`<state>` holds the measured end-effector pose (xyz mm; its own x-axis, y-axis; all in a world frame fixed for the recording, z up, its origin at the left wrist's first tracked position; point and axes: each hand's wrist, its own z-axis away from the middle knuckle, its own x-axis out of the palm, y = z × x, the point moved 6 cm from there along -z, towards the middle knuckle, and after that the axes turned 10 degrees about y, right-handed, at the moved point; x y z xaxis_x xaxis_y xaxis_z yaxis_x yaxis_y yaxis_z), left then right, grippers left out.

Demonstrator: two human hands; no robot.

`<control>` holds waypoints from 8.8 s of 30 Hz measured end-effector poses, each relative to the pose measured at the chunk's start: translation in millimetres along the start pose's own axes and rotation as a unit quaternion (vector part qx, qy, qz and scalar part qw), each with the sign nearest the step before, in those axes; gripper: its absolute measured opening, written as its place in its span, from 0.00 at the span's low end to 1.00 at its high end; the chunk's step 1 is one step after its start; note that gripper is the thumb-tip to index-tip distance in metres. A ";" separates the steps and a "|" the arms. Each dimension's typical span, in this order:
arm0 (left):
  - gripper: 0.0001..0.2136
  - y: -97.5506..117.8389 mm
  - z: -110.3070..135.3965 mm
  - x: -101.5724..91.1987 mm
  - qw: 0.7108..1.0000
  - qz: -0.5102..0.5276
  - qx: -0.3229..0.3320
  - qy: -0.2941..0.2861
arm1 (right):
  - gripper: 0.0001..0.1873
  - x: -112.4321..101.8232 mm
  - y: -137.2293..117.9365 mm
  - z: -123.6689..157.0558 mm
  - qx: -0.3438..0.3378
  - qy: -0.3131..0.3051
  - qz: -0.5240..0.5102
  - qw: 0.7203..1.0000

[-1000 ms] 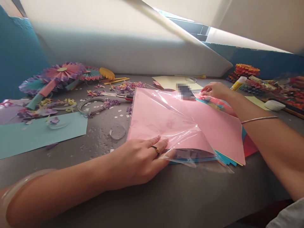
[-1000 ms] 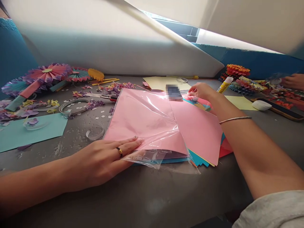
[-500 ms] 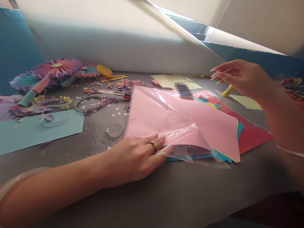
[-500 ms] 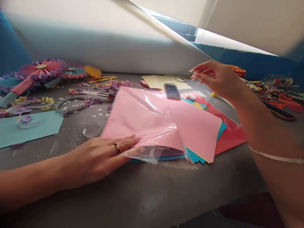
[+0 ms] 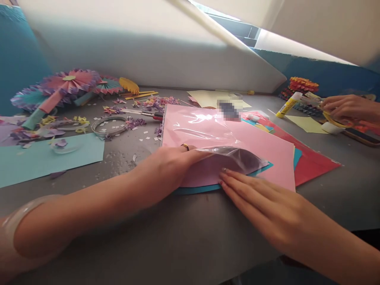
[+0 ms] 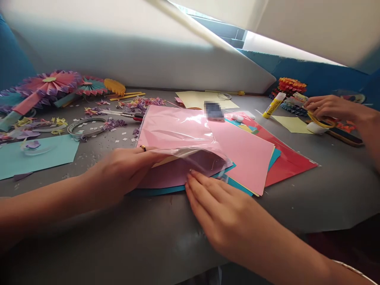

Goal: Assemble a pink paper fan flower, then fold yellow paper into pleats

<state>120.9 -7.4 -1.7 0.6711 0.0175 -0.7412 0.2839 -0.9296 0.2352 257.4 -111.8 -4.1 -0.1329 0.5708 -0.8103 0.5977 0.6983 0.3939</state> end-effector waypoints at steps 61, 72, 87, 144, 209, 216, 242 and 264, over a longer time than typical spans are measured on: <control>0.19 -4.4 4.7 8.0 0.998 0.009 0.036 -0.042 | 0.17 27.1 31.6 -24.6 0.031 -0.080 0.002 0.996; 0.16 -16.1 9.9 13.4 0.998 0.054 -0.019 -0.031 | 0.17 12.2 29.0 -36.4 0.035 0.003 0.063 0.997; 0.12 -32.9 5.7 7.2 0.949 0.223 -0.222 0.024 | 0.17 -1.2 28.4 -18.2 0.026 -0.020 -0.013 0.999; 0.18 -21.5 8.3 13.4 0.963 0.199 -0.173 -0.055 | 0.12 10.6 51.8 -33.5 0.052 0.047 0.100 0.993; 0.14 -20.7 10.9 14.3 0.969 0.178 -0.161 -0.053 | 0.14 9.9 40.2 5.2 0.053 0.132 0.074 0.987; 0.15 -21.2 11.3 12.8 0.979 0.144 -0.136 -0.044 | 0.10 9.8 31.2 2.1 0.045 0.093 0.063 0.993; 0.20 -20.2 10.0 16.2 0.966 0.203 -0.150 -0.054 | 0.10 10.0 28.9 -20.0 0.051 0.055 0.090 0.993; 0.25 -11.7 16.9 18.6 0.994 0.034 -0.079 -0.073 | 0.13 36.3 10.9 -50.0 0.005 -0.071 0.175 0.982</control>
<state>118.6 -2.5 -28.9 0.5893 -0.1072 -0.8008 0.3527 -0.8576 0.3743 219.5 -61.9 -7.5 0.1929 0.7090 -0.6783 0.5949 0.4652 0.6555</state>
